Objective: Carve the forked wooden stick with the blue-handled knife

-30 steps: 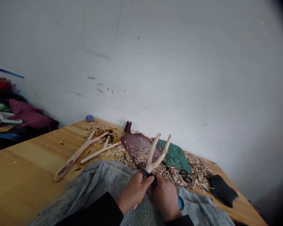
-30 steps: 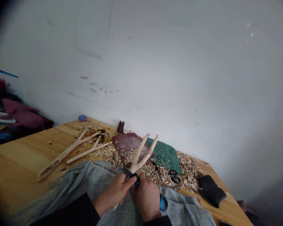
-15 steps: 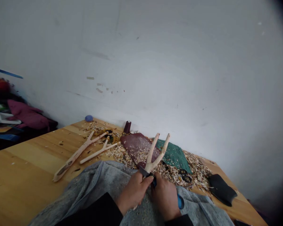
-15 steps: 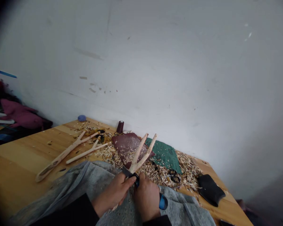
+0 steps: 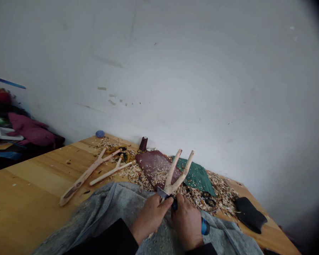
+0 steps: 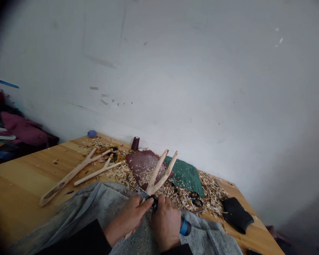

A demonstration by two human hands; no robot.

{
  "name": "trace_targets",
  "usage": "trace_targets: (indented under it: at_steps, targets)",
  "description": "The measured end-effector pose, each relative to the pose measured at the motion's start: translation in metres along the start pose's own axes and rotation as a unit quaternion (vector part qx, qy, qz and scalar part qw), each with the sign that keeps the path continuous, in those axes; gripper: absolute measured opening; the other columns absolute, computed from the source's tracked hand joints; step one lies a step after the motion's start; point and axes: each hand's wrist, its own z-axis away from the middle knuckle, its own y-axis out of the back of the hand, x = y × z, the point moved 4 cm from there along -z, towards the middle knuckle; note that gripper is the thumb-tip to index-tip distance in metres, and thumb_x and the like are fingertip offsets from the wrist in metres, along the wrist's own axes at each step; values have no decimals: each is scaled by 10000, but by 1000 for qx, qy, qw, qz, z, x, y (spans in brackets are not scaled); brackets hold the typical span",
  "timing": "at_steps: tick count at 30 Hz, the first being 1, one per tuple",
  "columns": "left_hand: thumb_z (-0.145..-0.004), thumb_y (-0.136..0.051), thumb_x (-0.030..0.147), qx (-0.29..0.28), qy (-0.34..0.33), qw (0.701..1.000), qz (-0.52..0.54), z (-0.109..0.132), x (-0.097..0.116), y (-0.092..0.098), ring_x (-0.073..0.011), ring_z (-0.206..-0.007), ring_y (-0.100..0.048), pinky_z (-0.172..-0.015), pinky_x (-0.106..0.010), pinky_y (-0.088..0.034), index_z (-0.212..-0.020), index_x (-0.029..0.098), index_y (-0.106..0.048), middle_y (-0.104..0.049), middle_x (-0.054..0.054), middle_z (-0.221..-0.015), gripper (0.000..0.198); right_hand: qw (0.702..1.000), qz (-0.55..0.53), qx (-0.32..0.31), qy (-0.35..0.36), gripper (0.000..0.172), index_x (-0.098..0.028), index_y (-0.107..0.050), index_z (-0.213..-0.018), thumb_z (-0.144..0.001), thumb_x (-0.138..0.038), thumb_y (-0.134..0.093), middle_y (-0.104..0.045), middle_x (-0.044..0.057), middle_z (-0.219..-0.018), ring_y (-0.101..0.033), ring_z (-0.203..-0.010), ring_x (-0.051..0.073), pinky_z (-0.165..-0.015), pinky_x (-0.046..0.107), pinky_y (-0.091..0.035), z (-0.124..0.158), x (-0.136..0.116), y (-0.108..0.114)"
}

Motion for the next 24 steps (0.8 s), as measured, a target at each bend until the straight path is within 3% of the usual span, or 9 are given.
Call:
trace_targets:
  at_steps: [5,8,10,13,17,24]
  targets:
    - [-849,-522,680,-31,-30,998,55,-9,-10,-3,-93,-337,-356,-367,-215,-285,-957,234,-518,-406,127,-458,459,1000,-22,18,5,68,-209,-601,-908,-888,-146,-585,-713,28,-828,-685,-728,170,-590,255,-325,1,-1,0]
    - [-819,-550,678,-27,-40,995,83,-13,-12,-4,-82,-372,-389,-393,-209,-305,-889,217,-515,-443,108,-482,468,1000,-21,10,16,41,-204,-608,-879,-885,-164,-601,-706,31,-805,-682,-716,174,-586,255,-312,2,-2,-1]
    - [-806,-569,631,-33,-40,993,103,-13,-11,-4,-84,-401,-416,-414,-209,-328,-897,201,-521,-474,94,-495,442,999,-32,1,23,41,-206,-620,-880,-880,-167,-610,-710,29,-806,-683,-717,175,-582,253,-304,2,-3,-1]
    - [-810,-569,516,-59,-35,991,119,-10,-6,-3,-87,-390,-380,-405,-208,-311,-1060,175,-524,-456,114,-484,425,998,-56,-11,24,108,-214,-643,-925,-870,-132,-598,-723,25,-835,-690,-745,173,-586,246,-302,1,-4,-1]
    - [-773,-631,350,-66,-60,993,75,-4,4,3,-76,-395,-362,-407,-202,-295,-1126,163,-529,-412,133,-495,412,996,-79,-28,22,129,-216,-647,-914,-846,-115,-604,-731,23,-859,-692,-759,168,-596,242,-308,1,-5,0]
    - [-810,-608,294,-71,-69,994,42,-3,6,5,-70,-419,-368,-428,-194,-310,-1218,187,-548,-431,123,-543,426,996,-69,-51,12,142,-213,-642,-930,-850,-113,-581,-749,33,-829,-703,-734,164,-588,237,-312,1,-6,0]
